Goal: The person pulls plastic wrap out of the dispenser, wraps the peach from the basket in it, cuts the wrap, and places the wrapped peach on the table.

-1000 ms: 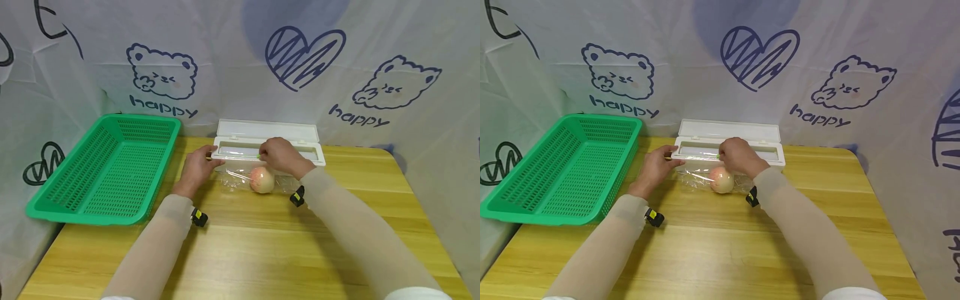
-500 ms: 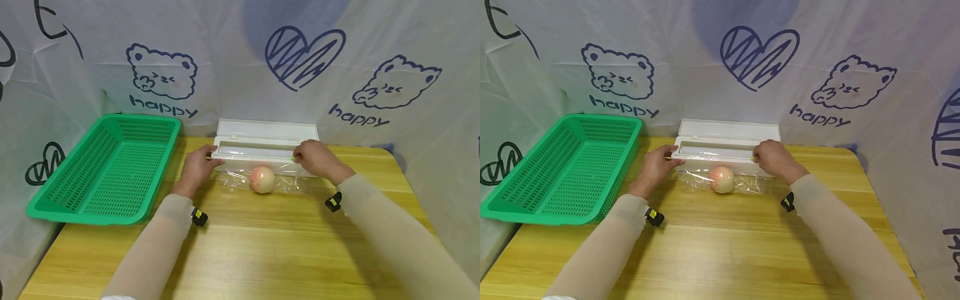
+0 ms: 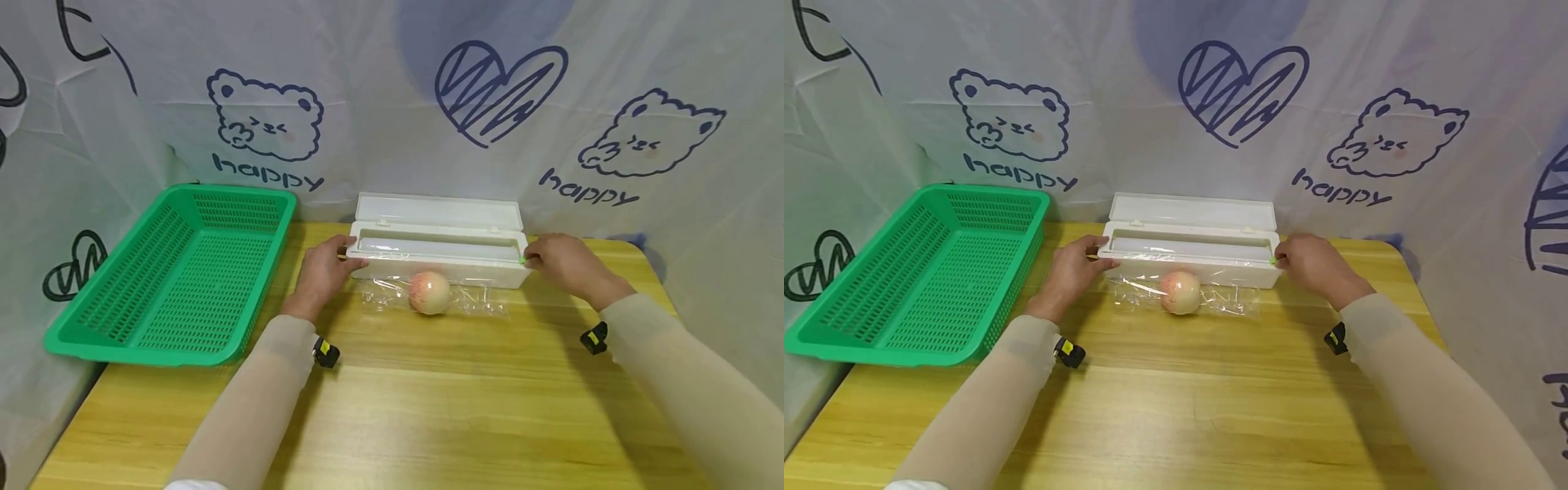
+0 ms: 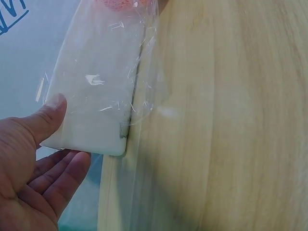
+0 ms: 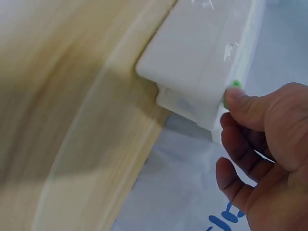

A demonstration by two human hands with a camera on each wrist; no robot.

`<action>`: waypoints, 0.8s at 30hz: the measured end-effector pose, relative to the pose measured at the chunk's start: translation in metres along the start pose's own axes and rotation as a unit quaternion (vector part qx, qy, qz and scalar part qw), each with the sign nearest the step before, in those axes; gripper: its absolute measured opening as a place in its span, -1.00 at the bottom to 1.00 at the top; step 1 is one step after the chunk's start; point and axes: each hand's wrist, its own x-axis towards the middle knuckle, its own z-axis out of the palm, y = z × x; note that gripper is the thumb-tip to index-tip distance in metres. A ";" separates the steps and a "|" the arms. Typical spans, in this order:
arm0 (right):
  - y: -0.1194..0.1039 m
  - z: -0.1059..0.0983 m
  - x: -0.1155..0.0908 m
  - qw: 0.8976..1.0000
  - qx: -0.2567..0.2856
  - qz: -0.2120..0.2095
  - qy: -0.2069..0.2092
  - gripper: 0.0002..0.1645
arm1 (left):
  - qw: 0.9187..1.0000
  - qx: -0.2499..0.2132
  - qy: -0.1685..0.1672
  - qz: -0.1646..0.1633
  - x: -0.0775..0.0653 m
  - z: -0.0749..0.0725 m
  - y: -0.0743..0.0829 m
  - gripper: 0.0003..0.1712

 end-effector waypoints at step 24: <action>-0.106 0.048 0.009 0.986 0.026 -0.088 0.142 -0.35 | 1.000 -0.023 -0.015 -0.014 0.000 -0.002 0.004 -0.34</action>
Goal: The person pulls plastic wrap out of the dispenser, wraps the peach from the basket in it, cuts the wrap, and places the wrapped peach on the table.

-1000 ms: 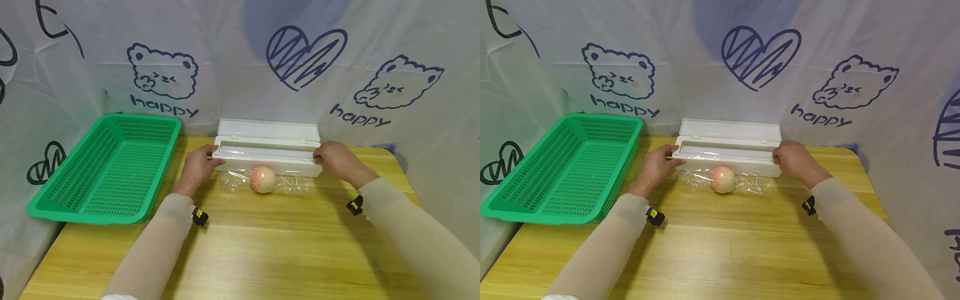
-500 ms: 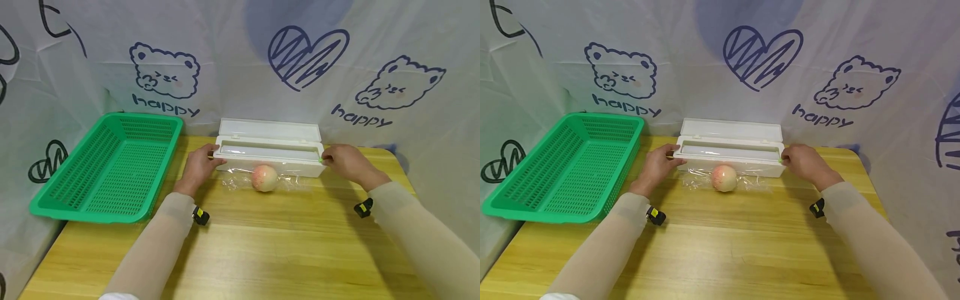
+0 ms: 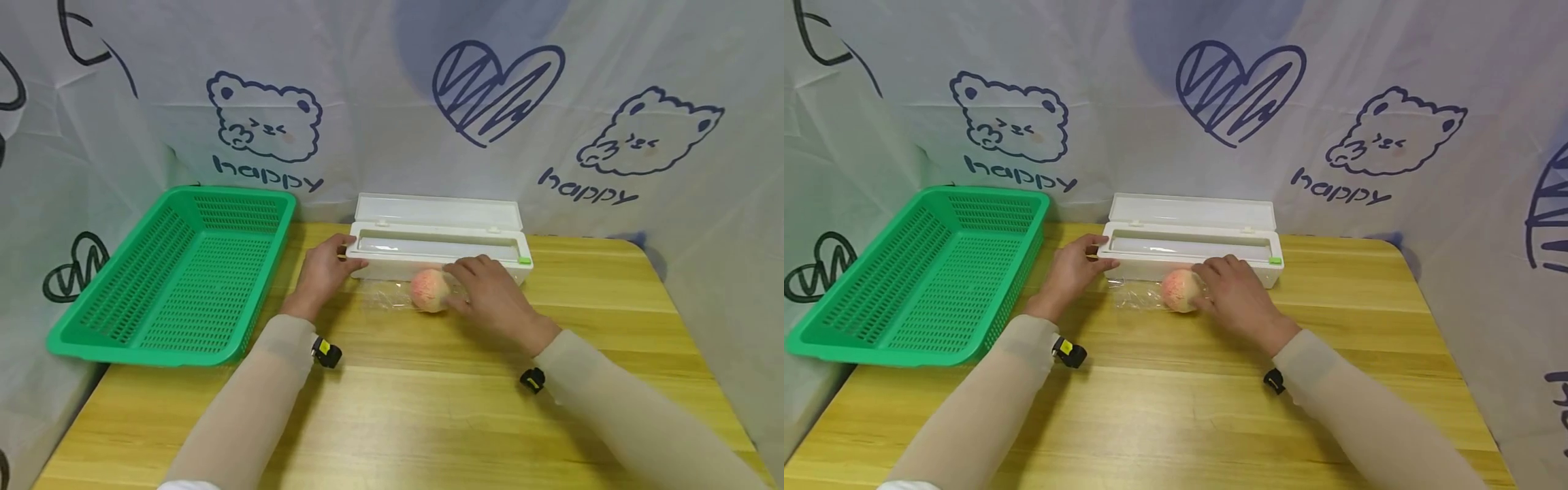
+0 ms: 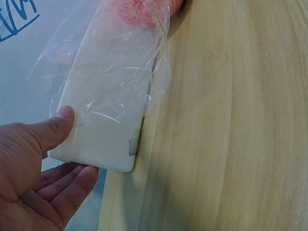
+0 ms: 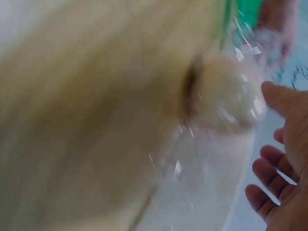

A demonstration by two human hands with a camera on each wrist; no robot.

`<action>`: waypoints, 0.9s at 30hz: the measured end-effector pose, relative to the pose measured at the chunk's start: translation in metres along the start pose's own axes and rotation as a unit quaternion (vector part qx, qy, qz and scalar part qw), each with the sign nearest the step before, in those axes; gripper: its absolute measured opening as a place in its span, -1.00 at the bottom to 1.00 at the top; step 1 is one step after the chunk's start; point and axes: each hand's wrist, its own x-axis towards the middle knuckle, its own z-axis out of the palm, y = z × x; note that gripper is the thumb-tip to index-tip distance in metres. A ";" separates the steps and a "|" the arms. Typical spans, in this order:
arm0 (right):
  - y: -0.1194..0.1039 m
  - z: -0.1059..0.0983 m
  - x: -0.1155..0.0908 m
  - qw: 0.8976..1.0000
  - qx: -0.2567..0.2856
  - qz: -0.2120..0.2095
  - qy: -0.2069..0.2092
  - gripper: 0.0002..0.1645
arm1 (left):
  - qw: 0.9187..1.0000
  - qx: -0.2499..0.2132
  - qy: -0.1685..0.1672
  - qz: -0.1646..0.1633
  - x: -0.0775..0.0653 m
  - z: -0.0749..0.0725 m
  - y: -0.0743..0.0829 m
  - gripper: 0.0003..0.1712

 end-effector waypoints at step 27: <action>-0.009 0.017 0.013 0.992 0.056 0.036 -0.104 -0.12 | 0.986 0.072 0.086 0.122 -0.022 -0.011 0.016 -0.52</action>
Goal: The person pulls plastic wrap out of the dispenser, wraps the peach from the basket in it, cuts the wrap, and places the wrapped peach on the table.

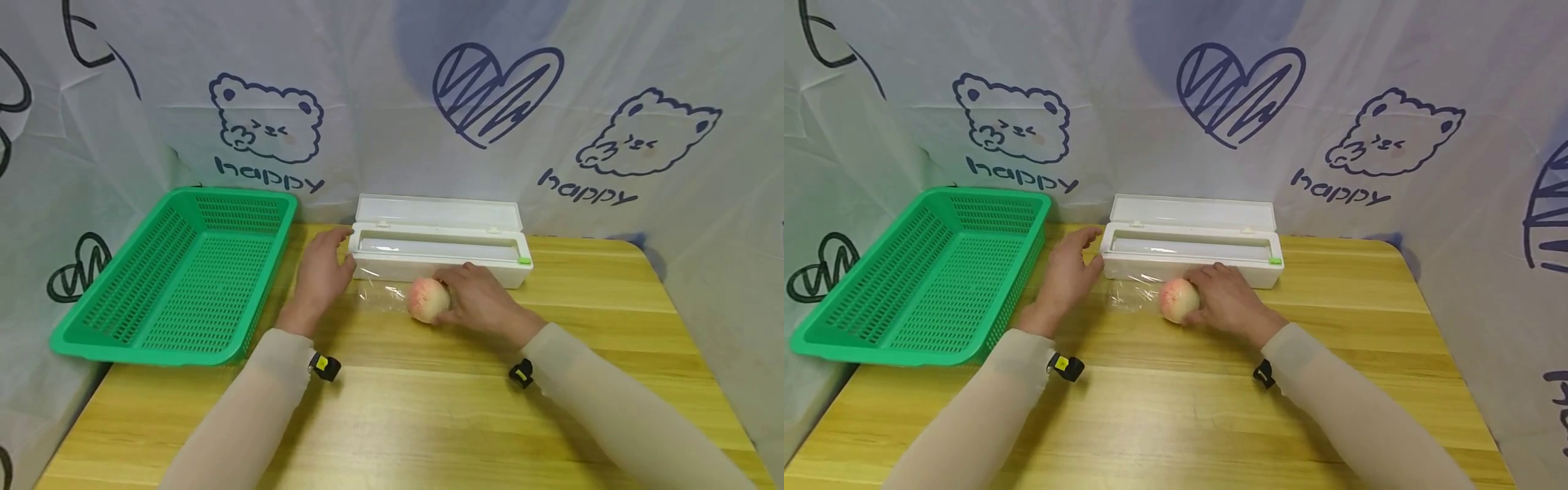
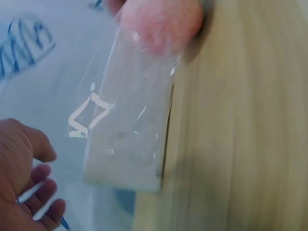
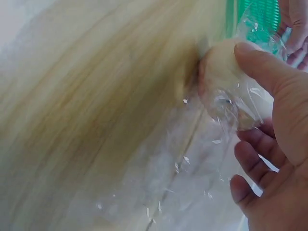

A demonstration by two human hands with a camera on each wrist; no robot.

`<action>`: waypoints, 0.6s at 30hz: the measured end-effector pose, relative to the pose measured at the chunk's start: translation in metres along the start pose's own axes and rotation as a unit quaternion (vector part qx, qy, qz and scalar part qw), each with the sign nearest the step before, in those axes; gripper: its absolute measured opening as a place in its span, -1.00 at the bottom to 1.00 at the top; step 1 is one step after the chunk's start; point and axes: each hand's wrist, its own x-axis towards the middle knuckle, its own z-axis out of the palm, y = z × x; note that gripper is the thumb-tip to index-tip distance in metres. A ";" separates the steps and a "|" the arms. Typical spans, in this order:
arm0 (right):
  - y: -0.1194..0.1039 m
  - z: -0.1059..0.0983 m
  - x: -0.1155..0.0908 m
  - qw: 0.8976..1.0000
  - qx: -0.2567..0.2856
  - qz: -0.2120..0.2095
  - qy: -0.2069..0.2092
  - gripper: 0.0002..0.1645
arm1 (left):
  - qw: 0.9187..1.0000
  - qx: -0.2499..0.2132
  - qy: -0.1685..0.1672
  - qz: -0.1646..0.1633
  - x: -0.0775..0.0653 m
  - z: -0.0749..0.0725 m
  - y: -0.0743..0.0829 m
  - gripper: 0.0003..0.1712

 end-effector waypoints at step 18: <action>-0.001 -0.009 0.000 0.954 0.222 0.032 -0.197 -0.27 | 0.913 0.168 -0.212 0.305 -0.055 0.030 0.059 -0.14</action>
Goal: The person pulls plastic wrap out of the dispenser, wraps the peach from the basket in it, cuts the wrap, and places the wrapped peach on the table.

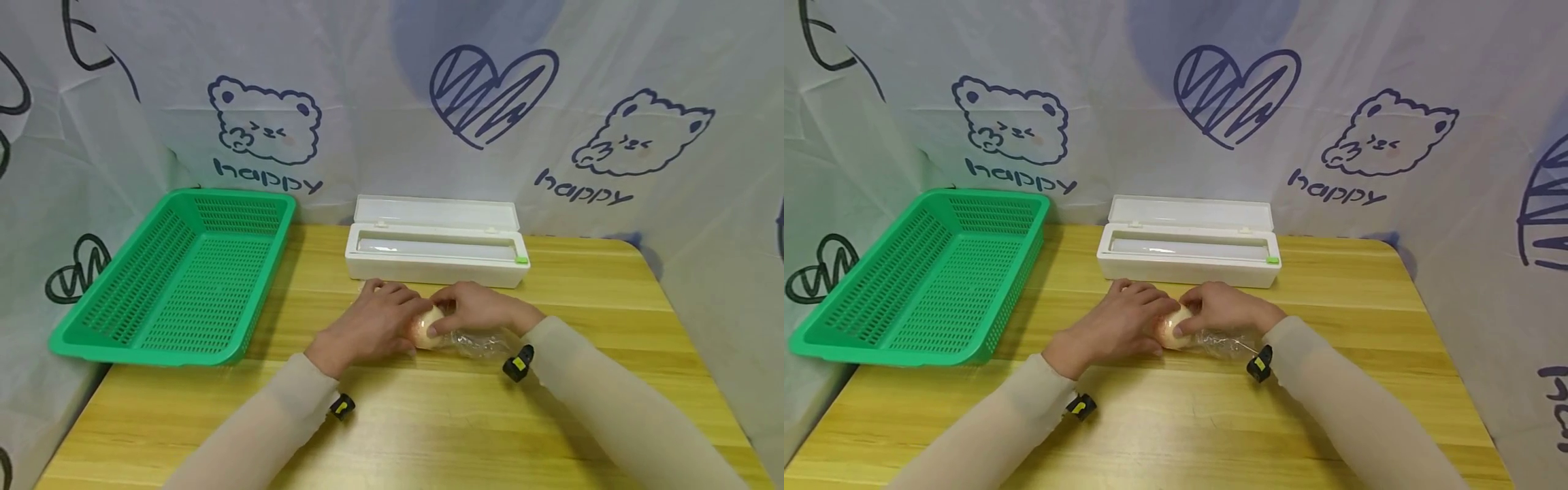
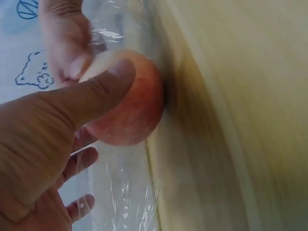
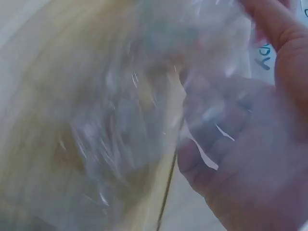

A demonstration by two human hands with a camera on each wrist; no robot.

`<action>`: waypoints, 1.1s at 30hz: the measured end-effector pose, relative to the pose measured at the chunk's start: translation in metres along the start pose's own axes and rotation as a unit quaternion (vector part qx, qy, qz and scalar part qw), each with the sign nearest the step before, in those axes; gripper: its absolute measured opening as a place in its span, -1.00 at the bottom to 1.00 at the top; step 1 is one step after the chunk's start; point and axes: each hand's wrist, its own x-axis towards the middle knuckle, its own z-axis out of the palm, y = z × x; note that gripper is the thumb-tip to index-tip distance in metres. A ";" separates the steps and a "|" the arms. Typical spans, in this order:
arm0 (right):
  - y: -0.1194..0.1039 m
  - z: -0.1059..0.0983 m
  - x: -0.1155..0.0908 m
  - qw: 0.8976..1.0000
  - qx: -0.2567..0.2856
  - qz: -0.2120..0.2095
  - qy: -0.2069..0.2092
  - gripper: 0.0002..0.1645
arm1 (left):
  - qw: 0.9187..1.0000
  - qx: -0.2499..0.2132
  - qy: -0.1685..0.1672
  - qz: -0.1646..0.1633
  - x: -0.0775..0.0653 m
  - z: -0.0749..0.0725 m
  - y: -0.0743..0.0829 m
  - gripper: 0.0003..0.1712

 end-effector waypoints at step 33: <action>0.004 -0.002 -0.005 0.998 0.051 0.015 0.022 -0.48 | 0.965 -0.184 -0.157 -0.105 0.037 -0.009 -0.021 -0.23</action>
